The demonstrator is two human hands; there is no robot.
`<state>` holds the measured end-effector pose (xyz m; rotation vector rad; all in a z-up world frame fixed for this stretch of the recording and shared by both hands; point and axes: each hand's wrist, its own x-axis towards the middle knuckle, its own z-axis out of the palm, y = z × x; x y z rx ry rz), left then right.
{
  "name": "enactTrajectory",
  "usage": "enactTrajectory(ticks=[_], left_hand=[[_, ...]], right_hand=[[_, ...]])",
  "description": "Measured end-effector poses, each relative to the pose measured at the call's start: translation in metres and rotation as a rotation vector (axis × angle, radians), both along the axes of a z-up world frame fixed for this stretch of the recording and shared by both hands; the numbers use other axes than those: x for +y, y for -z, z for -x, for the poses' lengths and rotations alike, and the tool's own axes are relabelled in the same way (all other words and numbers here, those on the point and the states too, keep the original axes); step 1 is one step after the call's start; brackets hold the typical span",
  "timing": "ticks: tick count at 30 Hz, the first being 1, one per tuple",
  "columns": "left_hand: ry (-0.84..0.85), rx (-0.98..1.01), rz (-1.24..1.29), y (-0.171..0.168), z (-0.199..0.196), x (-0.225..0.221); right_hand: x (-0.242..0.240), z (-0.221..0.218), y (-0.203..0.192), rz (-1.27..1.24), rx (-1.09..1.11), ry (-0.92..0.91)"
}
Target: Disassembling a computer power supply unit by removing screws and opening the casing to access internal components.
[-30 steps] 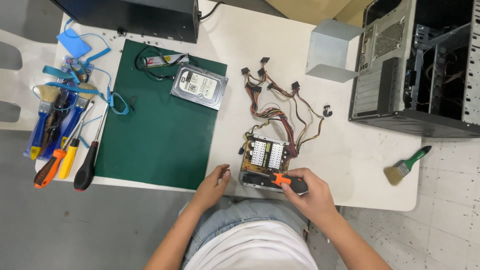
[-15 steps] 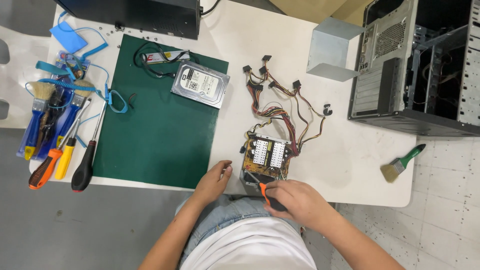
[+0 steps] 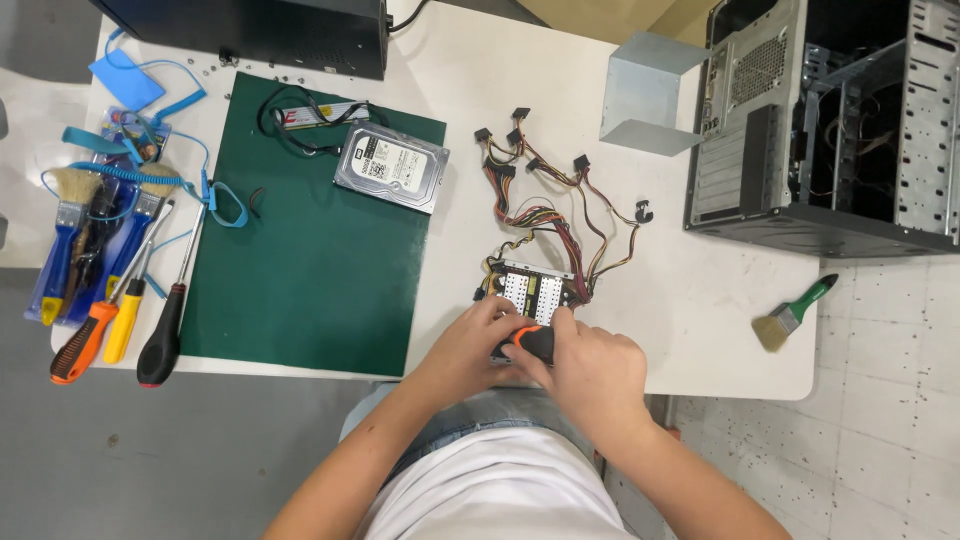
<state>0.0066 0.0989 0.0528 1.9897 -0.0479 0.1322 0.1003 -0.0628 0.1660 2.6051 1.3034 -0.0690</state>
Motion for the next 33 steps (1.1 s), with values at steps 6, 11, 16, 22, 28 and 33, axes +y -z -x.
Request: enactTrajectory(ticks=[6,11,16,22,28,33], left_hand=[[-0.012,-0.140,-0.065,0.057,-0.010,-0.006],[0.197,0.021,0.066,-0.006,-0.010,0.020],[0.154,-0.031,0.004,0.041,-0.019,-0.002],[0.320,0.069,0.093,0.004,-0.015,0.014],[0.290,0.056,0.257,0.029,-0.017,0.003],[0.240,0.005,0.176,0.046,-0.026,0.013]], right_hand=[[0.012,-0.002,-0.047,0.040,0.389,-0.149],[0.002,-0.004,-0.027,-0.034,0.361,-0.148],[0.004,0.004,-0.018,-0.060,0.238,0.030],[0.008,0.004,-0.066,0.072,0.498,-0.152],[0.000,-0.010,-0.006,-0.037,0.101,-0.090],[0.016,-0.001,-0.041,0.109,0.272,0.118]])
